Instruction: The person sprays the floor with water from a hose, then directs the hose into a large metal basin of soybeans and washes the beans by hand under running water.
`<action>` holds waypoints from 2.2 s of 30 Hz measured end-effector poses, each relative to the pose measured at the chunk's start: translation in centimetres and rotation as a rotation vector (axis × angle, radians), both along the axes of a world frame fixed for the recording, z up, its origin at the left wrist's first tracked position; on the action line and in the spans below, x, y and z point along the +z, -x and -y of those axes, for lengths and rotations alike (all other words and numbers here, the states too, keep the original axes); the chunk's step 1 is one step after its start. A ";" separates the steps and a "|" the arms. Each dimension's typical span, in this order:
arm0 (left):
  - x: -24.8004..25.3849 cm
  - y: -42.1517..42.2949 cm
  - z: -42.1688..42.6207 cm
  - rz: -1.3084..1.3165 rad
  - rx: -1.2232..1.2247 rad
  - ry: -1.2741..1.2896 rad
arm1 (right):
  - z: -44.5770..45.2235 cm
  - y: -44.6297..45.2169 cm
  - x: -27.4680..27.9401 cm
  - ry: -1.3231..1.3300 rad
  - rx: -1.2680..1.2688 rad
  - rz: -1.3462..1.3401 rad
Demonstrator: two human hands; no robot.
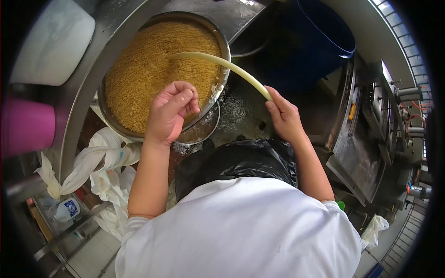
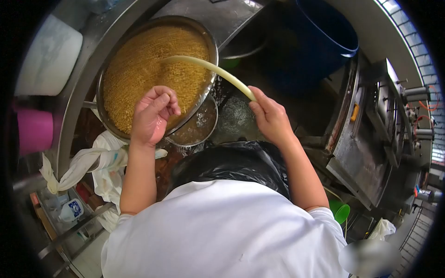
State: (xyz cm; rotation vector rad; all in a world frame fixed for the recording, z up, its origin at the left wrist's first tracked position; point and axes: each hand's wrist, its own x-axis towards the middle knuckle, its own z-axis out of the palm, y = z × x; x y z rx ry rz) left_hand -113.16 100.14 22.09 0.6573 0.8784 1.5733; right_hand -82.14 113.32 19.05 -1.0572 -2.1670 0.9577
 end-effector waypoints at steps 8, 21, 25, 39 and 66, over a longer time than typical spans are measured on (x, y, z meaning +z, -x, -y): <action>-0.2 -4.8 -2.8 -1.125 0.041 -0.024 | 0.1 -0.4 0.2 -0.035 0.009 -0.017; -0.7 5.5 1.1 -1.693 0.171 0.380 | 0.1 -0.8 0.9 -0.012 0.021 -0.010; -1.0 9.5 3.6 -1.803 0.119 0.798 | 0.0 -0.7 1.5 0.032 0.032 0.020; -3.9 13.3 1.8 -1.600 0.039 1.017 | -0.1 0.3 1.0 -0.003 0.065 0.021; -1.9 6.1 -4.0 -1.518 0.297 0.243 | -0.1 0.7 1.4 0.041 0.054 0.054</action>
